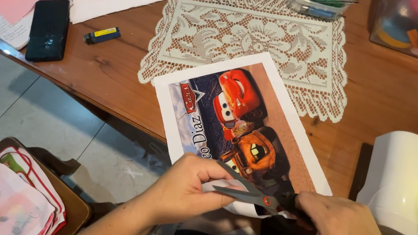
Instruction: The person is using scissors to cut out a printed graphic of characters from the movie 'Cars' from a sheet of material on a workbench.
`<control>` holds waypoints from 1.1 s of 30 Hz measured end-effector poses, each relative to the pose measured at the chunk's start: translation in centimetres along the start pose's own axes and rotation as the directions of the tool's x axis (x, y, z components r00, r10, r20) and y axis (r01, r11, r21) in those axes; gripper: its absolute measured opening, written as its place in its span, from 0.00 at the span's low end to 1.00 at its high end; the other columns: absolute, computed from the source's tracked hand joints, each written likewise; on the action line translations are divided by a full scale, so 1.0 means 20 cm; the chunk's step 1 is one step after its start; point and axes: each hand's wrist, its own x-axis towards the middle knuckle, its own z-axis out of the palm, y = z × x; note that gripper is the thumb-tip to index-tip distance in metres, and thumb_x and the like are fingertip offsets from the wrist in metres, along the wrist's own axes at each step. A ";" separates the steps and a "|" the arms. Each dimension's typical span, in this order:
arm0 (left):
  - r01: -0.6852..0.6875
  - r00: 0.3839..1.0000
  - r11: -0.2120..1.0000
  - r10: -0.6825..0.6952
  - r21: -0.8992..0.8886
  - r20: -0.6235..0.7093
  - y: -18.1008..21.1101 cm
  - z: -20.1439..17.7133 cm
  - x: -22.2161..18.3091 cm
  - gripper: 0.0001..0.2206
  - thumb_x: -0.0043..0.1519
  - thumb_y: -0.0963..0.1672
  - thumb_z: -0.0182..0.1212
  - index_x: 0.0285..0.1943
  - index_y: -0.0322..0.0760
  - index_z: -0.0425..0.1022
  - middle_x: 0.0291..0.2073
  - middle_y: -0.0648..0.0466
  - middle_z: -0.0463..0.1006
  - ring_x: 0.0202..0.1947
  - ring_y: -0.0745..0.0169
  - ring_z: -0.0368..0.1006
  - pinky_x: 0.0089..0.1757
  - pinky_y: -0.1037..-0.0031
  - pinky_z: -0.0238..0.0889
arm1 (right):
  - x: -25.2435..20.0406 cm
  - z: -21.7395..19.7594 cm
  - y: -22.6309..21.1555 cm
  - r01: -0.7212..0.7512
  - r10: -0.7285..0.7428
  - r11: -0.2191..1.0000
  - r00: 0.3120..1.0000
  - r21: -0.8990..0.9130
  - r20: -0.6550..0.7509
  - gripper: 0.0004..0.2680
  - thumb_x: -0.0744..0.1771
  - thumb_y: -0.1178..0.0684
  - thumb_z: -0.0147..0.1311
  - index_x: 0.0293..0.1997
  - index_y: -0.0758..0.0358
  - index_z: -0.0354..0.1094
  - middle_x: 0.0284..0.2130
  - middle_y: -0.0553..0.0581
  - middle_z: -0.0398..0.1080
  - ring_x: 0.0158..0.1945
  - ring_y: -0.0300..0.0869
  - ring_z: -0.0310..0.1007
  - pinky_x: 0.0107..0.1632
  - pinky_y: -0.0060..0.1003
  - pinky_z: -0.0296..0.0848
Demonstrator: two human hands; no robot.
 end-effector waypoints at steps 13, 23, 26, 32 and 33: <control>-0.063 0.998 0.994 0.065 -0.087 0.022 0.07 0.00 0.02 0.07 0.60 0.42 0.66 0.45 0.40 0.85 0.42 0.60 0.87 0.45 0.80 0.77 0.48 0.82 0.72 | -0.07 0.11 0.17 0.102 -0.105 0.994 0.993 -0.049 -0.060 0.08 0.50 0.47 0.55 0.24 0.43 0.63 0.13 0.47 0.70 0.20 0.51 0.70 0.25 0.47 0.64; -0.064 0.998 0.998 0.063 -0.004 -0.026 0.01 -0.01 0.01 0.06 0.59 0.44 0.69 0.40 0.40 0.85 0.33 0.61 0.87 0.36 0.82 0.76 0.39 0.84 0.69 | -0.09 0.13 0.19 0.097 -0.100 0.995 0.991 -0.034 -0.092 0.10 0.56 0.40 0.61 0.22 0.45 0.62 0.12 0.48 0.69 0.19 0.49 0.69 0.25 0.45 0.64; -0.048 0.994 0.996 0.041 -0.069 -0.102 -0.01 0.00 0.01 0.04 0.56 0.43 0.72 0.38 0.39 0.85 0.33 0.60 0.86 0.35 0.80 0.77 0.40 0.83 0.69 | -0.09 0.13 0.18 0.085 -0.086 0.996 0.992 -0.011 -0.095 0.14 0.58 0.32 0.62 0.22 0.45 0.63 0.11 0.48 0.69 0.17 0.48 0.71 0.24 0.44 0.64; 0.036 0.990 0.996 -0.046 -0.081 -0.133 0.02 0.04 0.02 0.02 0.53 0.41 0.69 0.32 0.40 0.84 0.32 0.61 0.87 0.35 0.78 0.79 0.39 0.83 0.69 | -0.10 0.16 0.22 0.054 -0.055 0.998 0.997 -0.018 -0.062 0.10 0.49 0.46 0.58 0.24 0.44 0.64 0.11 0.46 0.70 0.19 0.48 0.71 0.26 0.45 0.65; 0.036 0.990 0.996 -0.047 -0.081 -0.133 0.02 0.04 0.02 0.02 0.53 0.41 0.69 0.32 0.40 0.84 0.32 0.61 0.87 0.35 0.78 0.79 0.39 0.83 0.69 | -0.10 0.15 0.21 0.054 -0.055 0.998 0.997 -0.018 -0.062 0.10 0.49 0.46 0.58 0.24 0.44 0.64 0.11 0.46 0.70 0.19 0.48 0.71 0.26 0.45 0.65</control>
